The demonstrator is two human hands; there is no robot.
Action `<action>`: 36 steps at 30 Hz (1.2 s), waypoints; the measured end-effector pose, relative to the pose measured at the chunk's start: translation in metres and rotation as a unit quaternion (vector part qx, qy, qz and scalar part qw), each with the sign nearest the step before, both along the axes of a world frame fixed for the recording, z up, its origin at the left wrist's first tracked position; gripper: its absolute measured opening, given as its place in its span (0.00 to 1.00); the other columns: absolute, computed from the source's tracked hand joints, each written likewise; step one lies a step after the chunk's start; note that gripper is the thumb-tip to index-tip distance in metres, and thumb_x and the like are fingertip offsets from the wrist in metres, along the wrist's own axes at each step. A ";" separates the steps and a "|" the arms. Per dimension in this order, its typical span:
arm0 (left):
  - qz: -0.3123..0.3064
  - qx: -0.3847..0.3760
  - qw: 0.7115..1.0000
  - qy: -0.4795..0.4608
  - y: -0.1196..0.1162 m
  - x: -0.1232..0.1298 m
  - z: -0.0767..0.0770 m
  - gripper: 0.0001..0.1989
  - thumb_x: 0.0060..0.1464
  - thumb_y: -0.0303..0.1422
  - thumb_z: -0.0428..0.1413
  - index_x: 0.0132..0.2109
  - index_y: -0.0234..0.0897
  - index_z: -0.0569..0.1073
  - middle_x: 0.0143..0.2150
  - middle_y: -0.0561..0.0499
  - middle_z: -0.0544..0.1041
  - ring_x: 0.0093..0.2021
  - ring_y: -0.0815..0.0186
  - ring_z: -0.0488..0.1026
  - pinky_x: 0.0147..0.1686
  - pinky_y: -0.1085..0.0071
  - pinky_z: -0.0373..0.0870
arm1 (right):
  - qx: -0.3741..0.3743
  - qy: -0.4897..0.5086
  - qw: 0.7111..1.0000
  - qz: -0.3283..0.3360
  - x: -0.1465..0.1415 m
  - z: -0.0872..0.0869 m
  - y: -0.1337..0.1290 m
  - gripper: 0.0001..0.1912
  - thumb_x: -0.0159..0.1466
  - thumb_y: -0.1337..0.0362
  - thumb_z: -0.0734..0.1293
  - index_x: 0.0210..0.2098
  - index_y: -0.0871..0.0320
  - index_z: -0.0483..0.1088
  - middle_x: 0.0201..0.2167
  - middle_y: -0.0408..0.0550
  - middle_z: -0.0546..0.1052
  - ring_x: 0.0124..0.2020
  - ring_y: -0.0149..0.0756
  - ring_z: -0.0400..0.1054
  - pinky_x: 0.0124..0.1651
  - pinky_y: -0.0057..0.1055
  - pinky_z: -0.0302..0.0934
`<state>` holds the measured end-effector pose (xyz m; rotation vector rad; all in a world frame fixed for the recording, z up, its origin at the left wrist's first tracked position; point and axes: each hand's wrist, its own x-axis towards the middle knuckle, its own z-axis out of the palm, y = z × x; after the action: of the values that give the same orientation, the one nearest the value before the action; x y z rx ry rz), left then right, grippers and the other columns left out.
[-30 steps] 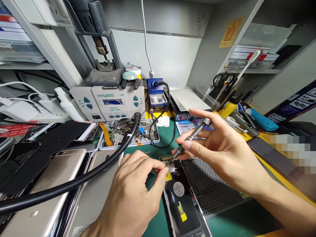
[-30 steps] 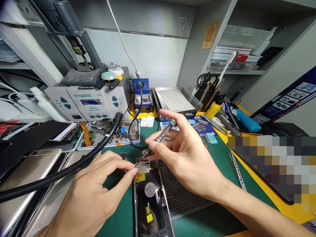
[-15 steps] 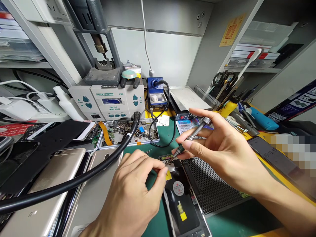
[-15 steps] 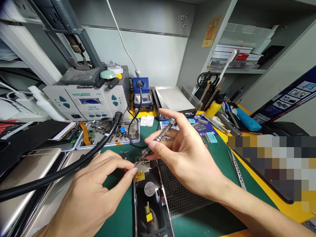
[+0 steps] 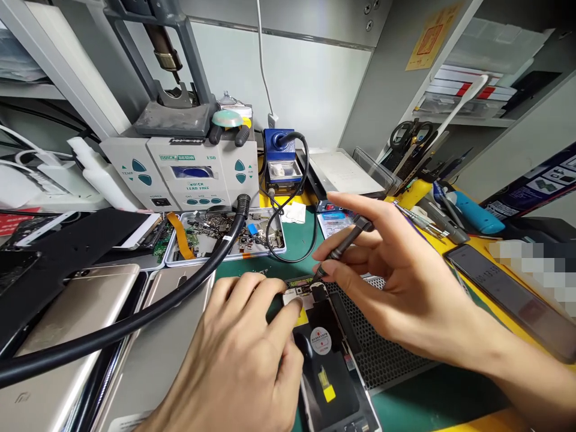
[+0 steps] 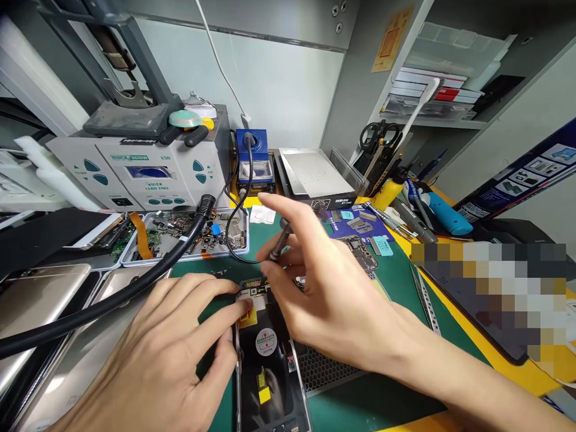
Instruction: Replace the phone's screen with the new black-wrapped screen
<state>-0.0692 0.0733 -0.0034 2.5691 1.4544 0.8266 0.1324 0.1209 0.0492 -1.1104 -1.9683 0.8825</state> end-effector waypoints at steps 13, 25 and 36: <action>-0.015 -0.012 0.998 0.051 0.000 -0.003 -0.004 0.14 0.60 0.28 0.49 0.45 0.39 0.79 0.43 0.49 0.80 0.46 0.52 0.73 0.46 0.49 0.63 | 0.027 -0.047 0.995 0.079 0.000 -0.003 0.003 0.41 0.61 0.77 0.67 0.69 0.49 0.51 0.43 0.45 0.76 0.33 0.33 0.73 0.31 0.28 0.72; -0.013 -0.008 0.998 0.056 0.002 -0.004 -0.005 0.14 0.60 0.28 0.49 0.42 0.39 0.79 0.42 0.49 0.80 0.45 0.53 0.74 0.45 0.49 0.66 | 0.044 -0.096 0.990 0.095 -0.001 -0.001 0.002 0.39 0.65 0.76 0.64 0.70 0.50 0.47 0.43 0.45 0.75 0.31 0.30 0.72 0.31 0.27 0.70; -0.012 -0.010 0.999 0.052 0.001 -0.003 -0.005 0.15 0.57 0.28 0.51 0.47 0.42 0.79 0.44 0.50 0.81 0.45 0.51 0.73 0.49 0.46 0.66 | 0.180 -0.352 0.912 0.114 -0.005 0.025 0.006 0.32 0.66 0.66 0.65 0.67 0.54 0.53 0.27 0.40 0.75 0.20 0.34 0.67 0.22 0.30 0.58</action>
<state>-0.0725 0.0745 -0.0085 2.6459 1.4468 0.6825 0.1275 0.1271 0.0742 -1.0722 -2.7536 0.1880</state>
